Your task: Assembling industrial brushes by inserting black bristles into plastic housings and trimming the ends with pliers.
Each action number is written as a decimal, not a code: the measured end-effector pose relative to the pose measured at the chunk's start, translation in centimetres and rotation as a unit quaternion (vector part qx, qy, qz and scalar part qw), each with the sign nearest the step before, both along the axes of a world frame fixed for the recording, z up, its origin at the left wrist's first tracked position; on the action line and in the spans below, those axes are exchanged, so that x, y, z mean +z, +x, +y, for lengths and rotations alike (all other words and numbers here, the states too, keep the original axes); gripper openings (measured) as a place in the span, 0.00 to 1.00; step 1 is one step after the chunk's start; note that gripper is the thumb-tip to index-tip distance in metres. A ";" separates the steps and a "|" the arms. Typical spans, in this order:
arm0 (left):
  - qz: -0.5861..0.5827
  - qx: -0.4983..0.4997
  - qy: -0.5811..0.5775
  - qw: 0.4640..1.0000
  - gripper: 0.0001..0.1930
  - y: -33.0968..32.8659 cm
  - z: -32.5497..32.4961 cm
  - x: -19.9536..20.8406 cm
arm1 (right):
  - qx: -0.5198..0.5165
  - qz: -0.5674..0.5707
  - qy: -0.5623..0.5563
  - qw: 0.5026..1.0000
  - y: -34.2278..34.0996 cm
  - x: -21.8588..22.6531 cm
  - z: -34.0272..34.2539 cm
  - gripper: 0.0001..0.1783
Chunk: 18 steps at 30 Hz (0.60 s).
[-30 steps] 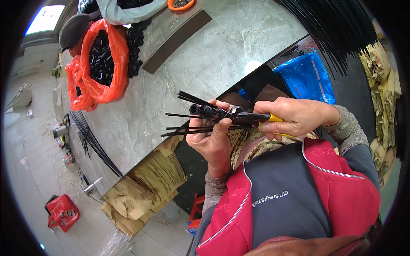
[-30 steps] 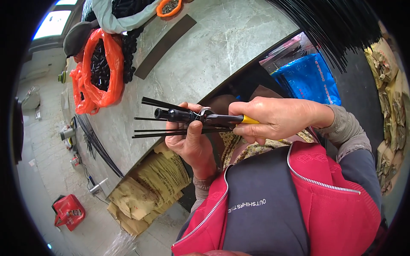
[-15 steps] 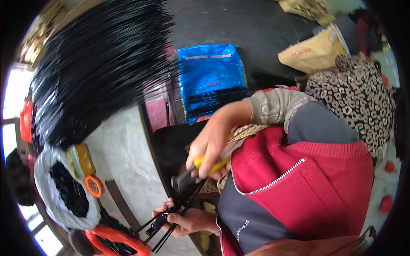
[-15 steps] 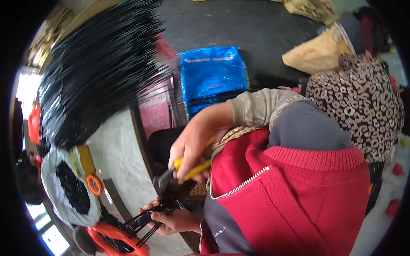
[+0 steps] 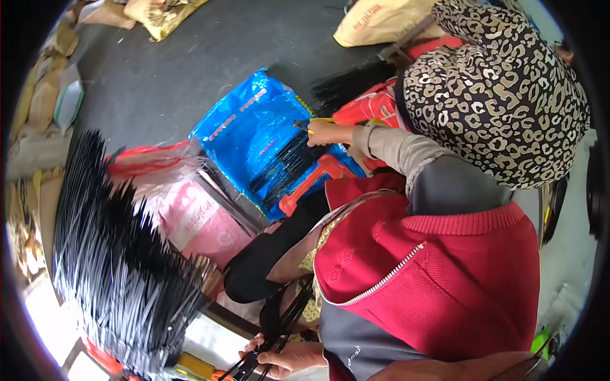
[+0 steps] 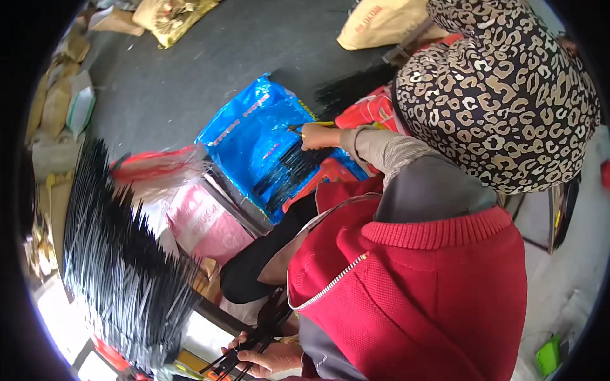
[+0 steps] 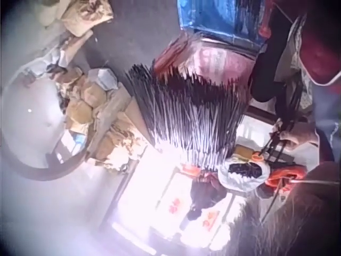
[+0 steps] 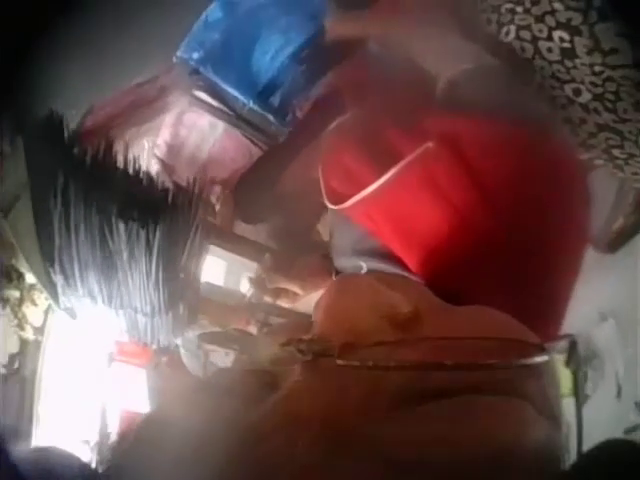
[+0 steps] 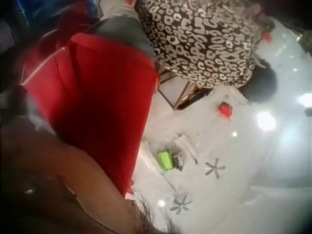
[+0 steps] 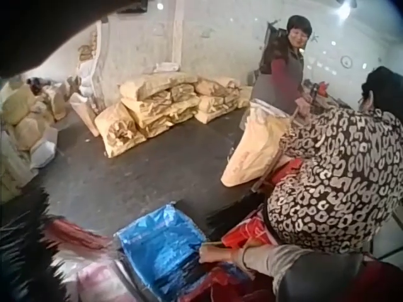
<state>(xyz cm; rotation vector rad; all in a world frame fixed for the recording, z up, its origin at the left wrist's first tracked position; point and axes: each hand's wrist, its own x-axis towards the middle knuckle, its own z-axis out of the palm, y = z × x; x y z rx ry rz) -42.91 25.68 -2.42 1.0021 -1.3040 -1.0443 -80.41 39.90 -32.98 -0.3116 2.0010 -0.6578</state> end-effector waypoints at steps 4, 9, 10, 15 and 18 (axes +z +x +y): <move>-0.017 -0.028 0.011 0.999 0.20 -2.1 -0.5 -0.1 | 0.041 0.436 -0.161 0.884 -0.5 -6.6 2.5 0.06; -0.011 -0.006 0.001 1.000 0.20 -3.4 -0.8 -2.2 | -0.128 -0.112 -0.044 0.984 -3.5 -8.0 4.0 0.10; -0.014 -0.002 0.001 1.000 0.20 -2.8 -0.6 -2.0 | -0.146 -0.153 -0.091 0.973 -4.0 -10.2 5.8 0.10; -0.029 0.037 0.006 0.999 0.20 1.0 -0.1 -1.4 | 0.037 0.263 -0.040 0.963 -2.6 -17.0 8.5 0.08; -0.039 0.013 -0.011 0.999 0.20 2.0 0.3 -1.3 | 0.060 0.057 -0.036 0.996 -2.9 -10.6 3.9 0.15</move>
